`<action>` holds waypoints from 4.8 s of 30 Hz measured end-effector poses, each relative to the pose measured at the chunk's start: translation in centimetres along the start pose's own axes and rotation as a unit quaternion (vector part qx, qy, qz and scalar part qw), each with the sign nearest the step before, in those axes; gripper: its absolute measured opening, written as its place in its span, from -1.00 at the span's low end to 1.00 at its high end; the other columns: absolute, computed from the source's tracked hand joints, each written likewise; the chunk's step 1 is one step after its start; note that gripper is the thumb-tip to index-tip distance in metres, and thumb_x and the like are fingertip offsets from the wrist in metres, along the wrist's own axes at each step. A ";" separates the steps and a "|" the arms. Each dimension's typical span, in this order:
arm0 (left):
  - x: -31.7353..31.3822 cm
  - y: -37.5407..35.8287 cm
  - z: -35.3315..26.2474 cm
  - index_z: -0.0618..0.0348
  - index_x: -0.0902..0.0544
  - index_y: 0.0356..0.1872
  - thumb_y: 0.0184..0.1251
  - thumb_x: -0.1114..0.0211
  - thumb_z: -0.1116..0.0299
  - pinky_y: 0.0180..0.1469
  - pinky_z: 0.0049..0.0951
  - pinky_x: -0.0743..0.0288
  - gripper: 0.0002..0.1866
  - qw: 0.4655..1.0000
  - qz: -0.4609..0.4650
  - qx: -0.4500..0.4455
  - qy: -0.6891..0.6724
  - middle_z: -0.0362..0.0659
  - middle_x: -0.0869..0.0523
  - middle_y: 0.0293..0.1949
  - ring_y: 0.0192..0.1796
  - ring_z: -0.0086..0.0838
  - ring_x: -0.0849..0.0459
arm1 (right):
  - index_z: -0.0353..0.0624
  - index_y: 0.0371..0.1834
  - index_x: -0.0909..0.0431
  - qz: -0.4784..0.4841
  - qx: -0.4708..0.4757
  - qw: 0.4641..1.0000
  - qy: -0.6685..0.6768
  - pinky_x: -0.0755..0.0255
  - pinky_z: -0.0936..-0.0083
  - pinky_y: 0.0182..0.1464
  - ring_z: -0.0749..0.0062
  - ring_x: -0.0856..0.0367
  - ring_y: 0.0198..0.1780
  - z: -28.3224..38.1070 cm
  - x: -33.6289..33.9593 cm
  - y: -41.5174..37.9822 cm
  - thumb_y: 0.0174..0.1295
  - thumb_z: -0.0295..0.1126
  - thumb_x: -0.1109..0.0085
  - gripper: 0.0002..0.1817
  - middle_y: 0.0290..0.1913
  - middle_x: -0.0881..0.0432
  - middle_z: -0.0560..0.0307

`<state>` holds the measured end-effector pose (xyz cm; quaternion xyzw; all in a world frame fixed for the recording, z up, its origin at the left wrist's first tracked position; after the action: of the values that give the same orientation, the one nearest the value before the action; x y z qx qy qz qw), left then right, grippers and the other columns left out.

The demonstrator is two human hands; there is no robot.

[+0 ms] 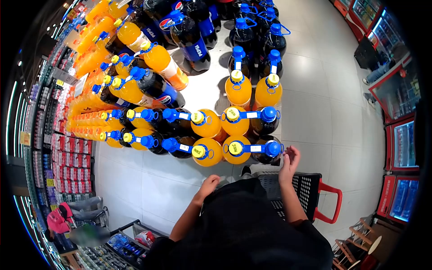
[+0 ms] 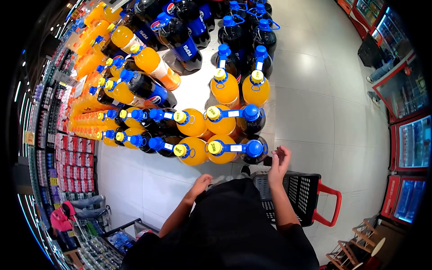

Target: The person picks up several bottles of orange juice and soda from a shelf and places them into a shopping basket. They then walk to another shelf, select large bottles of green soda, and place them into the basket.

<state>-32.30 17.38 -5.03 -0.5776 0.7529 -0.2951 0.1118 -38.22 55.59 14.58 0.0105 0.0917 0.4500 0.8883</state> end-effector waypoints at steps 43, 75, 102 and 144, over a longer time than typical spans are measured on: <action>-0.6 -3.8 30.9 0.23 -0.66 -0.36 0.14 -0.03 0.26 -0.42 -0.25 -0.52 -0.70 0.603 0.456 0.028 0.654 -0.05 -0.68 -0.44 -0.44 -0.30 -0.65 | -0.31 -0.20 -0.63 -0.318 -0.545 0.736 -0.246 -0.47 0.26 -0.04 -0.03 -0.61 -0.04 -27.2 25.3 -88.5 -0.10 0.02 -0.22 -0.42 -0.15 -0.64 -0.26; -54.1 -14.6 16.1 0.17 -0.55 -0.63 0.22 0.01 0.32 -0.66 -0.26 -0.38 -0.71 0.810 0.310 0.059 0.495 -0.11 -0.52 -0.66 -0.71 -0.36 -0.47 | -0.19 -0.40 -0.61 -0.404 -0.532 0.703 -0.245 -0.48 0.22 -0.38 0.16 -0.65 -0.31 -19.6 43.7 -94.3 0.06 -0.21 -0.07 -0.73 -0.34 -0.66 -0.08; -76.6 -11.3 -9.8 0.15 -0.32 -0.21 0.14 -0.05 0.55 -0.70 -0.44 -0.40 -0.81 0.987 0.083 -0.082 -0.113 -0.15 -0.44 -0.53 -0.68 -0.44 -0.44 | -0.23 -0.29 -0.65 -0.248 -0.351 0.854 -0.293 -0.49 0.33 -0.11 0.12 -0.65 -0.22 -14.0 97.5 -39.9 0.04 -0.32 -0.10 -0.74 -0.30 -0.68 -0.11; -77.3 -7.9 -19.8 0.20 -0.33 -0.18 0.04 -0.18 0.34 -0.16 0.02 -0.44 -0.67 0.881 -0.431 0.173 0.093 0.22 -0.61 -0.41 -0.26 0.19 -0.60 | -0.21 -0.21 -0.54 0.169 -0.360 0.844 -0.359 -0.41 0.46 -0.41 0.42 -0.52 -0.40 -23.7 96.5 33.3 0.07 -0.34 -0.10 -0.75 -0.45 -0.55 0.15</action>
<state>-12.26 94.68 2.02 -0.7863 0.3734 -0.4922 0.0013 -13.07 151.21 -20.19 -0.1337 -0.4057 0.5591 0.7106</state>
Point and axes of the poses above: each hand's wrist, its own y-axis towards the middle knuckle, its own x-axis out of the back of the hand, z = x × y, the point moved 9 cm from there along y, towards the middle knuckle
